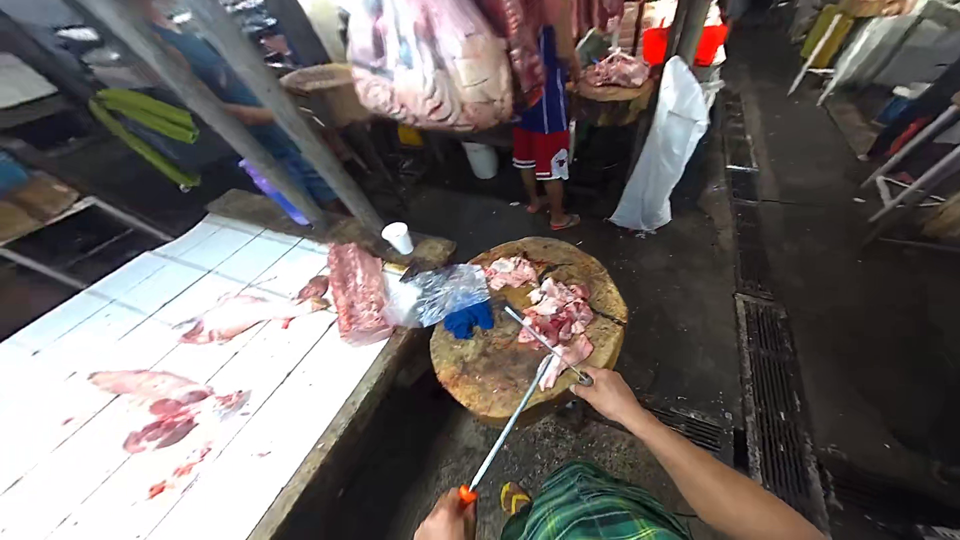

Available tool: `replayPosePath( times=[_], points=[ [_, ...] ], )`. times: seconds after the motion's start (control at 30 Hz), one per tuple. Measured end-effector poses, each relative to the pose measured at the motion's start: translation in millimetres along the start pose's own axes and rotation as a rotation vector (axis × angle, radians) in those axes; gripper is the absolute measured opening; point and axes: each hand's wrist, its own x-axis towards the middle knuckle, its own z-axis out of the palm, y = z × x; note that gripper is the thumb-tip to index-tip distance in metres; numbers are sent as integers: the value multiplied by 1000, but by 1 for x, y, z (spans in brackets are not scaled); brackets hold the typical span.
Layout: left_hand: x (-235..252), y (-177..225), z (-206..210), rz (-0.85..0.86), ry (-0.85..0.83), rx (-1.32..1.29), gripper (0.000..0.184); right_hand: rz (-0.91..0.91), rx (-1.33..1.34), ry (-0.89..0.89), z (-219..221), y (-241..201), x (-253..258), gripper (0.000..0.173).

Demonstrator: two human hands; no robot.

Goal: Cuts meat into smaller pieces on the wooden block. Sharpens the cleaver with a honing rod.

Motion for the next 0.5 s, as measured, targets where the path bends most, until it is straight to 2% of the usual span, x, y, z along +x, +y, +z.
replayPosePath(
  times=[0.1, 0.2, 0.3, 0.4, 0.43, 0.5],
  points=[
    [32, -20, 4, -44, -25, -13, 23, 31, 118, -63, 20, -21, 6, 45],
    [67, -31, -4, -102, -96, -17, 26, 61, 179, -98, 14, -39, 8, 45],
    [95, -44, -11, -36, -37, -109, 25, 31, 328, -107, -11, -80, 9, 45],
    [118, -62, -17, 4, 37, -172, 27, 25, 581, -212, -7, -120, -2, 33],
    [128, -68, -23, -17, 15, -165, 29, 42, 606, -262, 0, -125, -10, 29],
    [141, -76, -36, -105, -109, -133, 30, 50, 418, -302, 14, -119, -24, 32]
  ],
)
